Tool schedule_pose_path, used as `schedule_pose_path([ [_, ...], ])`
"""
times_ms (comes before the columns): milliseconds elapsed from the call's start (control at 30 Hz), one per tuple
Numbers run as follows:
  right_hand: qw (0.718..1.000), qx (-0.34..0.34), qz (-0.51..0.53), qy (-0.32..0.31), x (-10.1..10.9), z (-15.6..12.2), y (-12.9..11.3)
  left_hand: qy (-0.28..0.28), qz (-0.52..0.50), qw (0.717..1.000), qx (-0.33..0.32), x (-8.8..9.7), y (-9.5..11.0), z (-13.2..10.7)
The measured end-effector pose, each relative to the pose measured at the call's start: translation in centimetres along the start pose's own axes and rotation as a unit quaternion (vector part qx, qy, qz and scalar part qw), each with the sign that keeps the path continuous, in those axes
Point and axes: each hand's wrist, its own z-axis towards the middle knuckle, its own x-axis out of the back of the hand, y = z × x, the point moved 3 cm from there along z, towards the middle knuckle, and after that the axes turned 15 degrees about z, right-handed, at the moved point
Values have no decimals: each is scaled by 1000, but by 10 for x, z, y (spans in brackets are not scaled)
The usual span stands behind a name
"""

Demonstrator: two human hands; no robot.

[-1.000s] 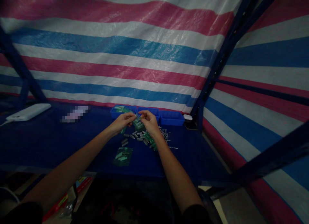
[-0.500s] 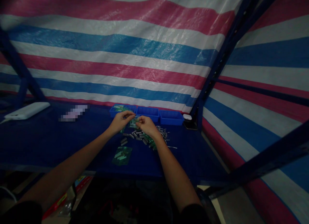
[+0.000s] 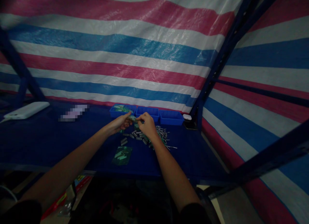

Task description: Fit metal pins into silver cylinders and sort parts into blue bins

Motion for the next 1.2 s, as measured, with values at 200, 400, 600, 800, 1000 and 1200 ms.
schedule_pose_path([
  [200, 998, 12, -66, 1, 1, -2, 1, 29, 46, 993, -103, 2, 6, -3],
  [400, 973, -222, 55, -29, -1, -1, 18, 196, 201, 925, -257, 2, 13, -3],
  [600, 855, -362, 372, -11, -6, -2, 16, 206, 261, 863, -379, -4, 20, -11],
  [800, 846, -334, 416, -15, -9, -4, 12, 221, 275, 849, -393, -2, 19, -12],
  [1000, 845, -317, 429, 36, -4, -1, 16, 168, 211, 921, -282, -1, 9, 0],
  [1200, 858, -299, 414, 57, -1, 1, 16, 99, 101, 977, -158, 0, 3, 7],
])
